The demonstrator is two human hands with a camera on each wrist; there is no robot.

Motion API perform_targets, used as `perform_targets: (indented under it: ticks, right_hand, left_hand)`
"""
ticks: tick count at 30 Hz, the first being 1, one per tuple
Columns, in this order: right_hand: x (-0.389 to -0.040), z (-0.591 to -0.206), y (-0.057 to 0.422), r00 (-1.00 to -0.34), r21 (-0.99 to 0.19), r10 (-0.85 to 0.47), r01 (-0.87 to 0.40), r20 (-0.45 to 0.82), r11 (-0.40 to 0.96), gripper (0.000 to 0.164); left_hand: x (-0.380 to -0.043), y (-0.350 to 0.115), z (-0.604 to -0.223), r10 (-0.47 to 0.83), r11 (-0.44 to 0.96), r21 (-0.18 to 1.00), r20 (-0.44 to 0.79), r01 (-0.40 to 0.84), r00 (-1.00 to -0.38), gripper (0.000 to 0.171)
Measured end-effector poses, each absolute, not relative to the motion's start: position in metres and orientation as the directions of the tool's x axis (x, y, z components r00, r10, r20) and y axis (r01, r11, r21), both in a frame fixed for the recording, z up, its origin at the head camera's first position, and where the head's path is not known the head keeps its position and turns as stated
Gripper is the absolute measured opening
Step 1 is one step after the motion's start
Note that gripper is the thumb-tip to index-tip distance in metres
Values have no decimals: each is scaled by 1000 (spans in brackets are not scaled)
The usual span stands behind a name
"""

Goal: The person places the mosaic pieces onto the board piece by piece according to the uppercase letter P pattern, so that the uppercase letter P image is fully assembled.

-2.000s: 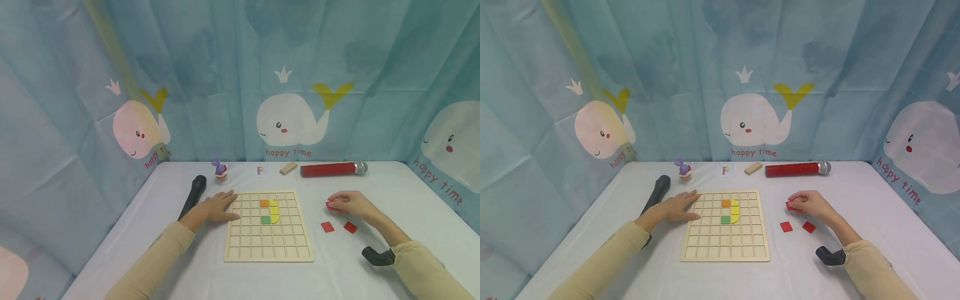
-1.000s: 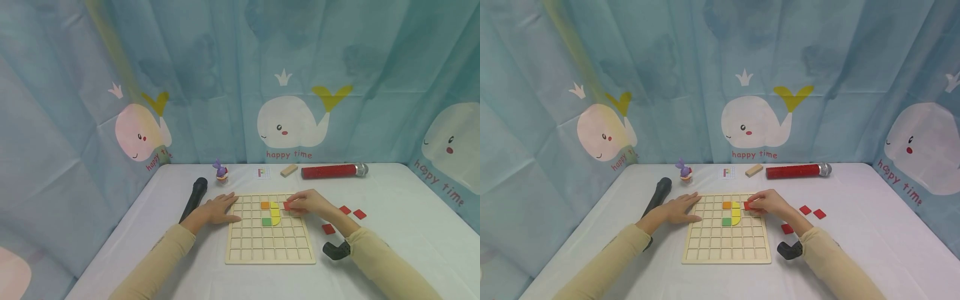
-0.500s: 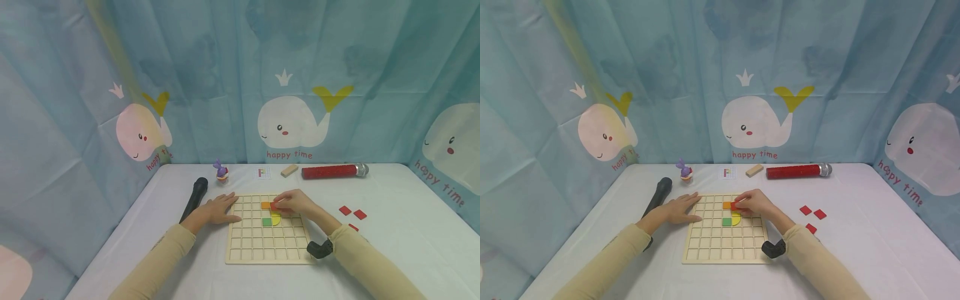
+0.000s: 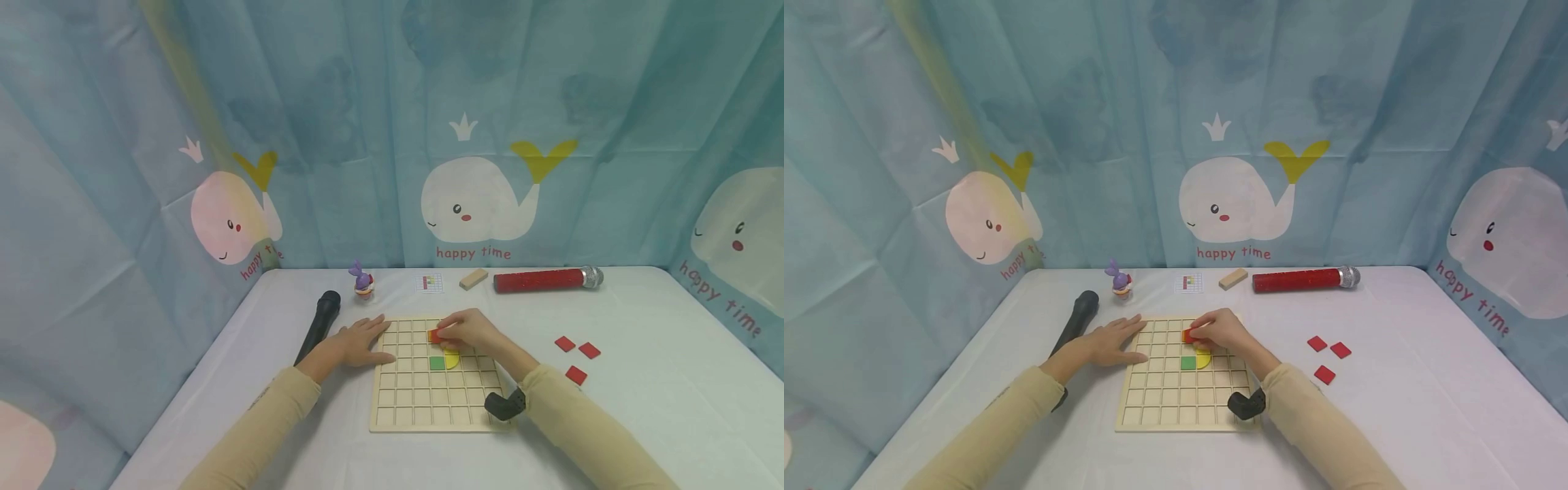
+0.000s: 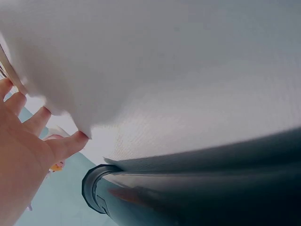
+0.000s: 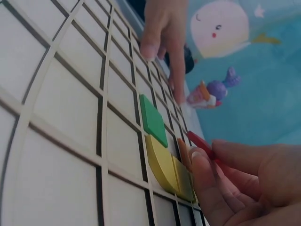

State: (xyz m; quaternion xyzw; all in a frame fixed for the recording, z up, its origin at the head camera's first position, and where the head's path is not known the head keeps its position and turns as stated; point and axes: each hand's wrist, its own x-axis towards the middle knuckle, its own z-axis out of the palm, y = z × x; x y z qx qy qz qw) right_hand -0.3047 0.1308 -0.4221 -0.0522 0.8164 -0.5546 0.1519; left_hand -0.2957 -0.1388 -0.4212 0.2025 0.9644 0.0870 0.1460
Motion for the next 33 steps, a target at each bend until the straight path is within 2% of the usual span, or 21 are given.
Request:
perform_targets:
  ticks: [16, 33]
  right_hand:
    - [-304, -419, 106, -954, -908, -188, 144, -232, 393, 19]
    - [-306, -419, 88, -966, -890, -147, 127, -210, 438, 22]
  left_hand:
    - [-297, -139, -424, 413, 905, 215, -245, 366, -877, 85]
    - [-295, -139, -424, 409, 906, 226, -245, 358, -879, 85]
